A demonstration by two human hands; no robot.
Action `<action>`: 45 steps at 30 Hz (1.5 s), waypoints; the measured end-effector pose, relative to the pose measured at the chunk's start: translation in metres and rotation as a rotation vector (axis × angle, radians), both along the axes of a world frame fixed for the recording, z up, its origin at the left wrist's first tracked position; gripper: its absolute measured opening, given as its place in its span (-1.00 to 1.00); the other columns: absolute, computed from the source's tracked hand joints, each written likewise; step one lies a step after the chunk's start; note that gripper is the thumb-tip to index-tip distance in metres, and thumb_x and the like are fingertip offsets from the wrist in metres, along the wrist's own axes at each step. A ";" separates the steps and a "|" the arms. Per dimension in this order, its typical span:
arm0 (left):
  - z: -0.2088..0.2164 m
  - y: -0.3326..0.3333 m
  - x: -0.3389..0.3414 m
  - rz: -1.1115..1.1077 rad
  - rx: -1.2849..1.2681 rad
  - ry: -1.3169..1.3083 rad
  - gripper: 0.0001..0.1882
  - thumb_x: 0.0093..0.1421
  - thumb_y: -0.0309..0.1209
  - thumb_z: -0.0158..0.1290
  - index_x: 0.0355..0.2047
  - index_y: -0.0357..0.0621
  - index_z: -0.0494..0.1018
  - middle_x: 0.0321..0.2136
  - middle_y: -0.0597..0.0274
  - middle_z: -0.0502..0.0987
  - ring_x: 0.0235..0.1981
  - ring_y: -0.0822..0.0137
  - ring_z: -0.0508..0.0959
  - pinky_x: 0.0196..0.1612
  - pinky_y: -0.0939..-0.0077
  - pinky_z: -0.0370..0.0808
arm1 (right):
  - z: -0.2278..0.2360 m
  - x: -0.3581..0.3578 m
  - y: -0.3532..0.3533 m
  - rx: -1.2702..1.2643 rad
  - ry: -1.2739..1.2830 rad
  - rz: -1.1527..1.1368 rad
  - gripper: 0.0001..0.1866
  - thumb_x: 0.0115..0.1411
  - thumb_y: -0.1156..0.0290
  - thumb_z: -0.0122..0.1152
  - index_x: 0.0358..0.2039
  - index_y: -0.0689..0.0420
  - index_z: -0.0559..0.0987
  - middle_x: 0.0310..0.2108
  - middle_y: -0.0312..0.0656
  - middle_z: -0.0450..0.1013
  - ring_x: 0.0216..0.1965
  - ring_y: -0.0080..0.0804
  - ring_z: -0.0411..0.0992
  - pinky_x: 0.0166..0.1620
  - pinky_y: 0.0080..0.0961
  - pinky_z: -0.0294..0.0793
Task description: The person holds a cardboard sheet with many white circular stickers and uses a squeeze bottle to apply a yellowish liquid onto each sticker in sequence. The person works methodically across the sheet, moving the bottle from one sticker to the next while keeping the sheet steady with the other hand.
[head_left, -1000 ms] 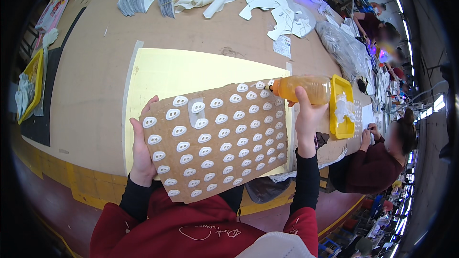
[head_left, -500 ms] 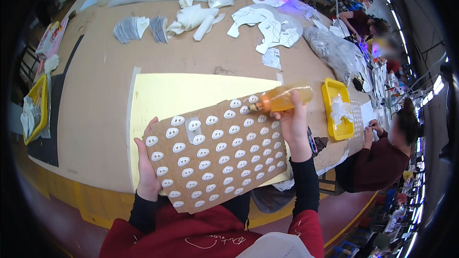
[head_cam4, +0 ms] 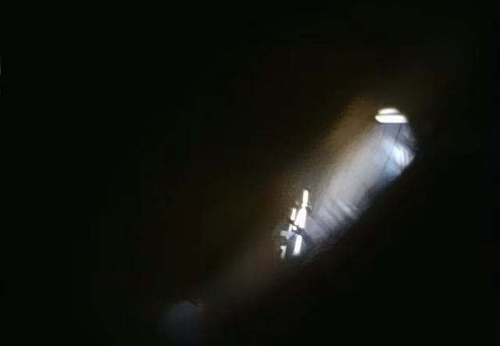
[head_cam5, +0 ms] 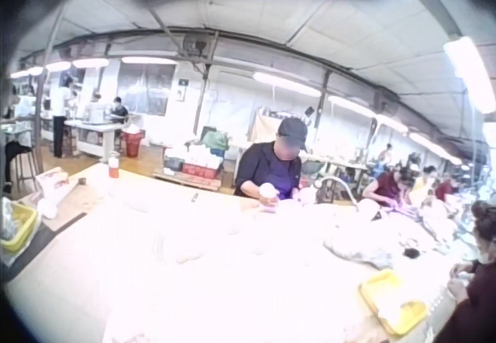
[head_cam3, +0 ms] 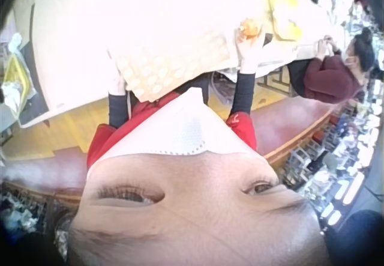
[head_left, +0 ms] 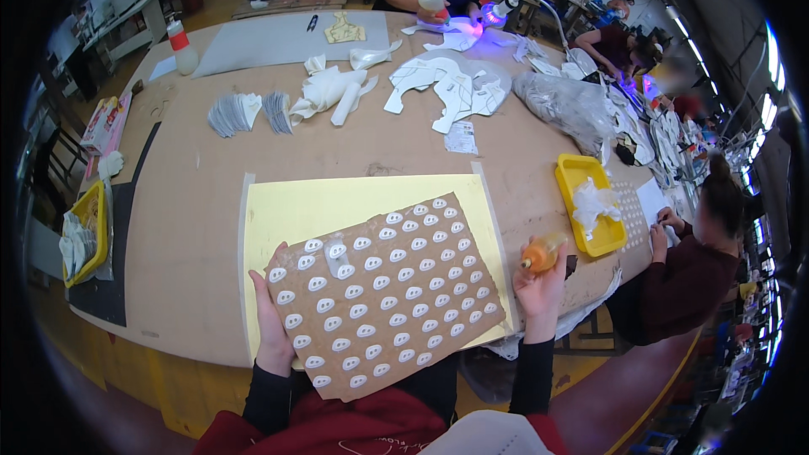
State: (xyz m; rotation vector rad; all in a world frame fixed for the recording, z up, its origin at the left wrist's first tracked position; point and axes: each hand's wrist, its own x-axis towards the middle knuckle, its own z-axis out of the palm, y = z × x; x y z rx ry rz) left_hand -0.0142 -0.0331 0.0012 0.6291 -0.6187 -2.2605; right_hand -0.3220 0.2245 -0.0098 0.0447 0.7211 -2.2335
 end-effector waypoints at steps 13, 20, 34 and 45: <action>-0.005 -0.004 -0.002 -0.066 0.096 0.071 -0.37 0.29 0.09 -0.44 0.16 -0.10 0.14 0.06 0.07 0.30 0.06 0.17 0.33 0.10 0.23 0.29 | -0.003 0.022 0.013 -0.048 0.025 -0.137 -0.44 0.16 -0.15 -0.06 -0.14 0.11 0.43 -0.29 -0.09 0.49 -0.43 -0.42 0.47 -0.62 -0.67 0.35; 0.002 -0.002 -0.001 -0.106 0.113 0.077 -0.38 0.29 0.08 -0.43 0.15 -0.08 0.16 0.05 0.05 0.31 0.04 0.14 0.36 0.07 0.19 0.33 | 0.003 0.024 0.006 0.038 0.062 -0.240 -0.49 0.17 -0.10 -0.04 -0.20 0.14 0.43 -0.34 -0.12 0.47 -0.49 -0.42 0.39 -0.51 -0.63 0.36; -0.024 -0.006 0.008 -0.114 0.073 0.084 -0.44 0.31 -0.01 -0.38 0.06 -0.22 0.19 -0.02 0.05 0.36 -0.02 0.17 0.40 0.03 0.24 0.37 | -0.008 0.025 0.009 -0.042 0.196 -0.179 -0.56 0.22 0.04 -0.02 -0.12 0.16 0.35 -0.26 -0.12 0.42 -0.39 -0.43 0.37 -0.42 -0.59 0.38; -0.036 -0.009 0.005 -0.187 0.152 0.126 -0.37 0.27 0.08 -0.39 0.11 -0.18 0.18 0.00 0.00 0.34 -0.01 0.05 0.39 0.05 0.10 0.34 | -0.014 0.021 0.010 -0.111 0.210 -0.156 -0.53 0.20 0.03 0.00 -0.11 0.20 0.37 -0.26 -0.13 0.42 -0.41 -0.45 0.33 -0.40 -0.61 0.36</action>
